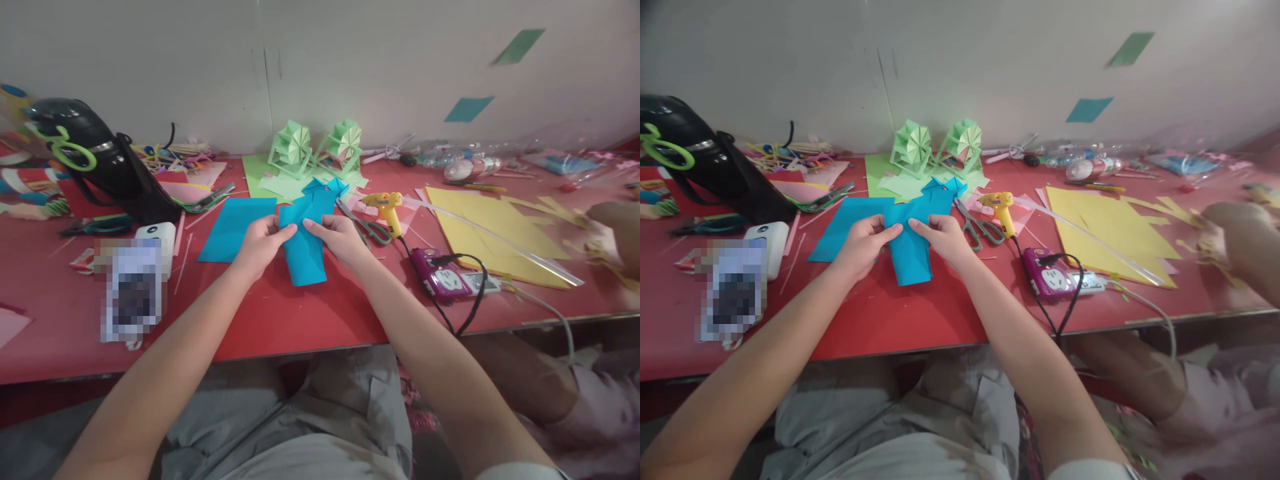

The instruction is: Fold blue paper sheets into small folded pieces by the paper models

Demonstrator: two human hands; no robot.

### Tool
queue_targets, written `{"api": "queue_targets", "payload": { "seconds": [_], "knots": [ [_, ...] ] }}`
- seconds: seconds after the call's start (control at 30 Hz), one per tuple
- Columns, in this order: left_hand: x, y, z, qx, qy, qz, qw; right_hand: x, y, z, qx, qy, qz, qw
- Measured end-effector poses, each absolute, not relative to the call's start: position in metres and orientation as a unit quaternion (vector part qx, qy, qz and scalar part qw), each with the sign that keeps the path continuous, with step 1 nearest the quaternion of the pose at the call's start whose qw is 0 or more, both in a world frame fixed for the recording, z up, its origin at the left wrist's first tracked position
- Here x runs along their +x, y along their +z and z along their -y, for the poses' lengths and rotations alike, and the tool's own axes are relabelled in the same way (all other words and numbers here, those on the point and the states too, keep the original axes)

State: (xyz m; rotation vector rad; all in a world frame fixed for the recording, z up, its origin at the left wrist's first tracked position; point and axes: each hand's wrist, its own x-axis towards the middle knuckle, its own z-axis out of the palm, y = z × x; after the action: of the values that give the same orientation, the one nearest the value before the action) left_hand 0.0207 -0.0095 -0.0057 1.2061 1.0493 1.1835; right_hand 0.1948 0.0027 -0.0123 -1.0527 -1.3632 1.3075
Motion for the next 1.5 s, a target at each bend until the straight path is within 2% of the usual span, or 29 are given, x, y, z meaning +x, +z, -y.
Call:
{"api": "queue_targets", "payload": {
  "seconds": [0.2,0.47,0.67,0.9,1.1,1.5],
  "knots": [
    [0.0206,-0.0081,0.009,0.5,0.492,-0.412,0.581,0.1957,-0.0088,0.0002,-0.408,0.539,0.562,0.476],
    [0.0235,-0.0034,0.0156,0.486,0.396,-0.444,0.64,0.1978,-0.0092,-0.0023,-0.399,0.541,0.573,0.469],
    [0.0218,-0.0067,0.0125,0.496,0.405,-0.465,0.611,0.1995,-0.0113,-0.0041,-0.411,0.5,0.614,0.451],
    [0.0184,-0.0111,0.0075,0.522,0.466,-0.473,0.536,0.1981,-0.0103,-0.0021,-0.383,0.566,0.604,0.411],
    [0.0187,-0.0112,0.0089,0.546,0.467,-0.435,0.543,0.1972,-0.0089,-0.0004,-0.437,0.51,0.593,0.444],
    [0.019,-0.0098,0.0089,0.548,0.474,-0.446,0.525,0.1969,-0.0067,-0.0007,-0.407,0.502,0.62,0.445]
  ]
}}
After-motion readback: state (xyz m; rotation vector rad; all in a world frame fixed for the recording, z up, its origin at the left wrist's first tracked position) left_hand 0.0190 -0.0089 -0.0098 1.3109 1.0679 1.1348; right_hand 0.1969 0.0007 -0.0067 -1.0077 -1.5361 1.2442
